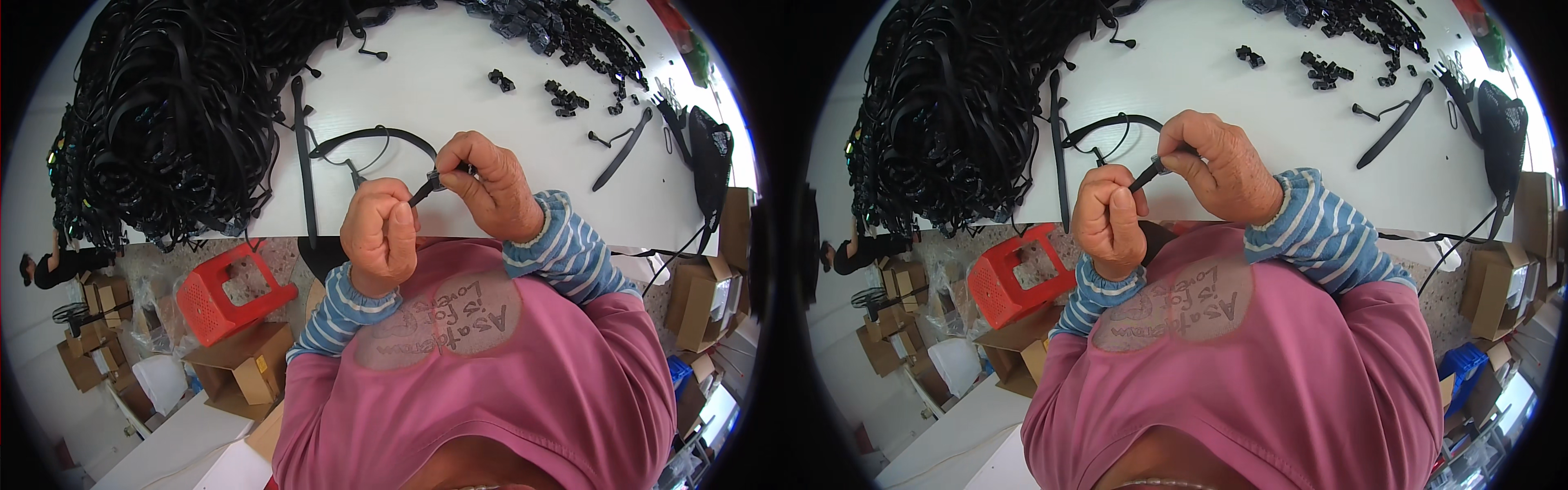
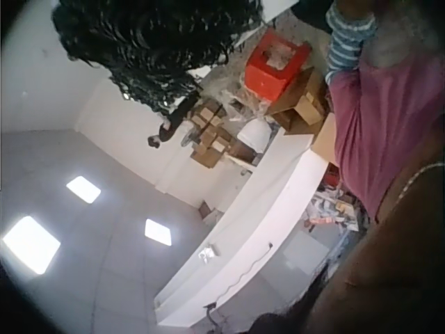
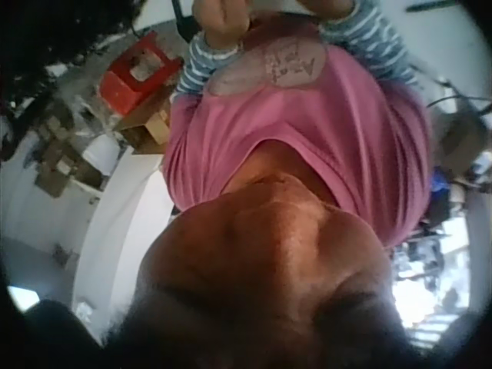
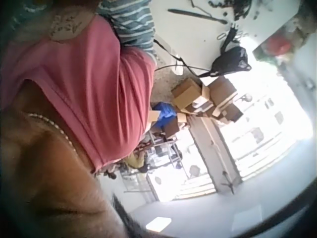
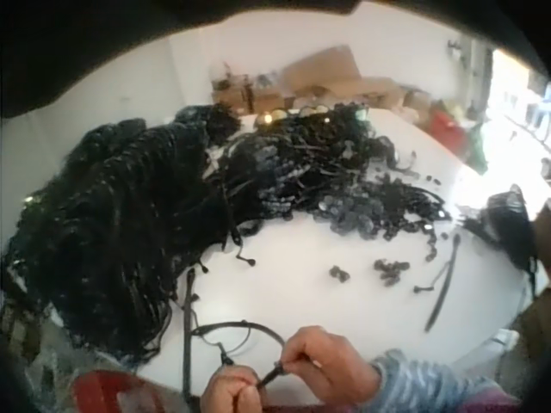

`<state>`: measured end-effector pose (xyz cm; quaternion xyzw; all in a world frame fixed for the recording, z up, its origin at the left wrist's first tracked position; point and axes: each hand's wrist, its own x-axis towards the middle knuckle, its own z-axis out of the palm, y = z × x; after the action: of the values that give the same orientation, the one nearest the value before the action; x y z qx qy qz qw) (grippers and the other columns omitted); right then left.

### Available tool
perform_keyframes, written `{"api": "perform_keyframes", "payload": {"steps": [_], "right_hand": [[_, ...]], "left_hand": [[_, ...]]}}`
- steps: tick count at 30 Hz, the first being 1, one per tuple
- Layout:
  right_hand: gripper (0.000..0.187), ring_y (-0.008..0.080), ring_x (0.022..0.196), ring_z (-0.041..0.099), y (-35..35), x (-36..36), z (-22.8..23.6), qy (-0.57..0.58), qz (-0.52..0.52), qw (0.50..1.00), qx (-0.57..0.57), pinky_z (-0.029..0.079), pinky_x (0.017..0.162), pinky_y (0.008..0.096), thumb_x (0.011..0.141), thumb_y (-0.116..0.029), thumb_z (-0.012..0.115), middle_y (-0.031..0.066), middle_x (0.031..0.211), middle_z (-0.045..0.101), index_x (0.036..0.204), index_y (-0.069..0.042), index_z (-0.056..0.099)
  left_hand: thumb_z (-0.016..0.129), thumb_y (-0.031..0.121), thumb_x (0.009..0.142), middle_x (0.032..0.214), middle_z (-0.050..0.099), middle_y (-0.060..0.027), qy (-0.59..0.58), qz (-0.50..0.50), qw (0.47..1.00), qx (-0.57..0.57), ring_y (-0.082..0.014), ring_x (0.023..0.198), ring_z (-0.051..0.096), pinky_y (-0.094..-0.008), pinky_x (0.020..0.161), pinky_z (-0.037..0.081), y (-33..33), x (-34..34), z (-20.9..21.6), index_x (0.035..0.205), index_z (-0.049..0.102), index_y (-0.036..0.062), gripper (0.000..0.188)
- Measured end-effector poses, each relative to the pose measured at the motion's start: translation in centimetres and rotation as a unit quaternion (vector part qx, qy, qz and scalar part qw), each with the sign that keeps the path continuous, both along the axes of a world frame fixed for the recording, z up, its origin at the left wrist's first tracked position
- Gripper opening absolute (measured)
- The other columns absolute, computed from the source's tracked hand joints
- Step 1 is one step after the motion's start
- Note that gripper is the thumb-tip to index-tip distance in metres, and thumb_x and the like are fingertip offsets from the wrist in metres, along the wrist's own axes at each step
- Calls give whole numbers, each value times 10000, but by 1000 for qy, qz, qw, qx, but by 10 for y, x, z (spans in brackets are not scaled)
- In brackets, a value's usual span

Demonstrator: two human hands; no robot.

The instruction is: The person assembles swim goggle straps by threading plastic buckles and clips onto the straps by hand.

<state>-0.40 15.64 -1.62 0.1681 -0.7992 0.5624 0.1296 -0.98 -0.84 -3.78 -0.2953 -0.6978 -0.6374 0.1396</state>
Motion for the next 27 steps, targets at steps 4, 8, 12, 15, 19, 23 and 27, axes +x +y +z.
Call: {"api": "perform_keyframes", "payload": {"steps": [4,8,12,15,19,23,27], "right_hand": [[120,236,647,521,1,-1,-2,6,7,1000,3,424,598,293,750,27,543,85,733,542,837,-35,487],[116,208,623,517,4,-1,-2,-27,18,999,-28,421,579,278,761,30,532,82,722,530,842,-32,478],[108,165,610,495,6,-1,-1,-48,29,997,-51,412,568,263,771,34,521,72,705,510,843,-29,471],[103,151,610,482,7,-1,0,-51,28,997,-53,407,569,256,775,32,521,65,700,505,843,-28,471],[98,141,611,470,6,-2,0,-62,20,996,-56,398,569,249,780,24,523,55,691,502,845,-29,473],[95,139,606,460,4,-3,-1,-62,21,995,-70,394,565,250,781,16,526,52,685,496,844,-30,474],[92,137,600,448,3,-4,-3,-69,18,994,-83,390,563,250,781,6,530,52,686,490,842,-33,474]], "left_hand": [[462,43,849,775,531,-106,1,11,1000,12,-92,494,463,-212,443,377,0,0,-4,747,453,6,108],[459,41,849,774,533,-107,44,25,998,-22,-91,489,465,-206,442,377,1,0,-5,752,452,4,104],[411,84,884,836,505,-123,17,2,1000,12,-76,484,437,-197,439,369,1,-2,-4,761,431,-6,154],[416,69,879,854,503,-125,-36,-20,997,68,-77,484,421,-197,441,365,2,-3,-4,772,435,-3,131],[397,40,881,871,499,-107,-89,-62,984,143,-73,528,446,-192,461,370,1,-6,-5,800,450,-17,112],[395,48,888,887,498,-95,-144,-74,970,179,-74,537,437,-193,469,364,1,-7,-4,821,462,-19,116],[406,83,888,868,521,-100,-234,-78,945,215,-81,541,402,-210,492,359,1,-11,-2,795,462,12,130]]}}
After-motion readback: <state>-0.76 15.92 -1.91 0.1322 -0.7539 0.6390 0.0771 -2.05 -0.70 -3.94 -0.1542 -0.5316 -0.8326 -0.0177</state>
